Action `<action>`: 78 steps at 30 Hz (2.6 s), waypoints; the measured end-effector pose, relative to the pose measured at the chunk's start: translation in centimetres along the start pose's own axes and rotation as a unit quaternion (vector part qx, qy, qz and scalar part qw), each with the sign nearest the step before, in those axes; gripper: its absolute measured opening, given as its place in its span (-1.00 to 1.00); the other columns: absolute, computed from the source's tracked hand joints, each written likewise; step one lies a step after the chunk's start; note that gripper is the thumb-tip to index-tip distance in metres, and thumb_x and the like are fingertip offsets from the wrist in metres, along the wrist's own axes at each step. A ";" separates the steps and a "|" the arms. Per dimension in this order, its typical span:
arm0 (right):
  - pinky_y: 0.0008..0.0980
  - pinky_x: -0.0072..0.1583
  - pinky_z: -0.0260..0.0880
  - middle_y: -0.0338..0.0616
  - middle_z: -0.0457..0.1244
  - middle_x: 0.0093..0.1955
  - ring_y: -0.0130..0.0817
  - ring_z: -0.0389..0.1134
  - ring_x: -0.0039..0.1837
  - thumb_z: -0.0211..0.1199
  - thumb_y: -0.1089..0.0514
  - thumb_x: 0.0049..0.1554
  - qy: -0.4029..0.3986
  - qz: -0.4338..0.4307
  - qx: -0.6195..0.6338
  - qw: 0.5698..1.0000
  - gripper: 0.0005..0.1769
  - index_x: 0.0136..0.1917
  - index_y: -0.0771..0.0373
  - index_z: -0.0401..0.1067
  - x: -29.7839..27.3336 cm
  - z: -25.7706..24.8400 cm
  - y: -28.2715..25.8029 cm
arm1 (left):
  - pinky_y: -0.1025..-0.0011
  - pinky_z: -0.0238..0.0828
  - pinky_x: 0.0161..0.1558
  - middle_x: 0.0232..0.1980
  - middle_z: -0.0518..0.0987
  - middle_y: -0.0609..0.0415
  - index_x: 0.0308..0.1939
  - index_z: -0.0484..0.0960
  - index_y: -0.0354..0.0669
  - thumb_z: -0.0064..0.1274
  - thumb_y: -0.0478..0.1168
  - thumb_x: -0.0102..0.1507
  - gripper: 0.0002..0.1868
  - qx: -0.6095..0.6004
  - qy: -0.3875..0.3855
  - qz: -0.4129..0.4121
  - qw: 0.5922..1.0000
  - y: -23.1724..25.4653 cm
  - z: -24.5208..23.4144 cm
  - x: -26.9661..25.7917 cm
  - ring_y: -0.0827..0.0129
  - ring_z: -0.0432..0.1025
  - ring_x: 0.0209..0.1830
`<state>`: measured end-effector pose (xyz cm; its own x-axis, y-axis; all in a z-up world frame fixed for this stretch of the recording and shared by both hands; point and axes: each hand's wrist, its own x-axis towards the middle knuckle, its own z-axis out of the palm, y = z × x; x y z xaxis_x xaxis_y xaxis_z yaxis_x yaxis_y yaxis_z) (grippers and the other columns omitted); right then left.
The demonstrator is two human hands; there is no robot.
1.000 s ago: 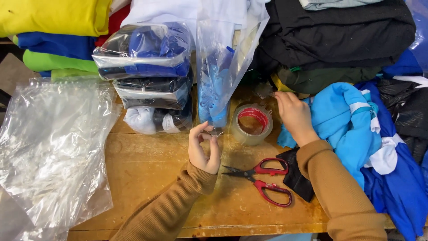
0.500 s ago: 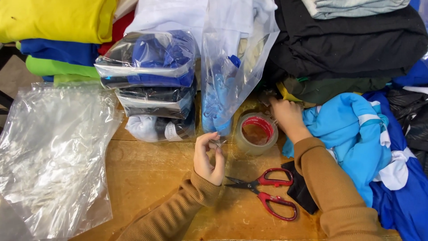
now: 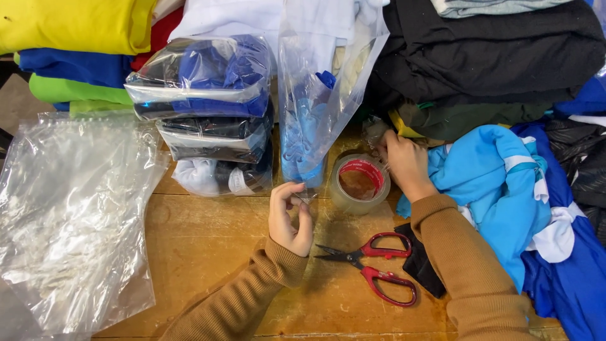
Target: The person is using tape and scissors to package blue fabric items into plastic bags on a cluttered workbench.
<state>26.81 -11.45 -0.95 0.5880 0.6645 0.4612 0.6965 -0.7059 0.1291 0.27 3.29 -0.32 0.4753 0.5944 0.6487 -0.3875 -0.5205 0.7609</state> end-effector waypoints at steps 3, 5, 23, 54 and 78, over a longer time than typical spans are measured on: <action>-0.26 -0.13 0.54 -0.20 0.33 -0.30 -0.24 0.47 -0.19 0.26 0.13 0.21 0.001 0.008 0.037 0.999 -0.86 -0.11 0.09 0.30 -0.3 2.3 0.9 | 0.39 0.30 -0.17 0.01 0.47 -0.02 0.08 0.49 -0.21 -0.13 -0.47 0.23 -0.66 0.004 0.002 -0.001 1.000 -0.1 0.0 -0.2 0.33 0.45 -0.41; -0.28 -0.09 0.55 -0.21 0.33 -0.26 -0.27 0.48 -0.14 0.28 0.08 0.23 0.002 0.011 0.022 1.000 -0.83 -0.08 0.09 0.31 -0.3 1.6 0.2 | 0.38 0.30 -0.18 0.01 0.47 -0.03 0.08 0.49 -0.22 -0.14 -0.47 0.23 -0.66 0.003 0.003 -0.003 1.000 0.0 0.0 -0.2 0.32 0.45 -0.41; -0.09 -0.02 0.54 -0.04 0.32 -0.17 -0.01 0.47 -0.04 0.20 0.21 0.20 -0.076 0.058 0.201 0.975 -0.84 0.03 0.16 0.29 -0.2 -0.6 0.3 | 0.36 0.31 -0.15 0.02 0.46 -0.05 0.08 0.47 -0.23 -0.19 -0.51 0.24 -0.66 -0.008 0.006 -0.001 1.000 0.5 0.0 -0.2 0.30 0.46 -0.37; -0.12 0.10 0.53 0.01 0.24 0.04 0.09 0.41 0.10 0.15 0.33 0.28 -0.012 -0.049 0.220 0.974 -0.91 0.01 0.27 0.48 -1.4 -1.1 0.3 | 0.25 0.47 -0.24 0.00 0.47 -0.10 -0.03 0.57 -0.20 -0.26 -0.53 0.19 -0.62 -0.018 -0.049 -0.017 0.998 0.6 -0.1 0.0 0.18 0.44 -0.42; -0.04 0.10 0.44 0.00 0.30 -0.19 0.06 0.40 -0.01 0.19 0.22 0.29 -0.035 0.027 0.274 0.961 -0.90 0.06 0.04 0.43 -0.8 2.4 1.0 | 0.39 0.35 -0.19 -0.01 0.47 0.00 -0.09 0.54 -0.15 -0.23 -0.56 0.22 -0.67 -0.010 0.009 -0.057 0.998 1.3 -0.2 0.4 0.33 0.45 -0.39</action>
<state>27.99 -12.12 -3.29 0.6414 0.6591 0.3926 0.7656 -0.5161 -0.3841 -0.17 2.99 0.95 0.5028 0.6600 0.5582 -0.3481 -0.4365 0.8296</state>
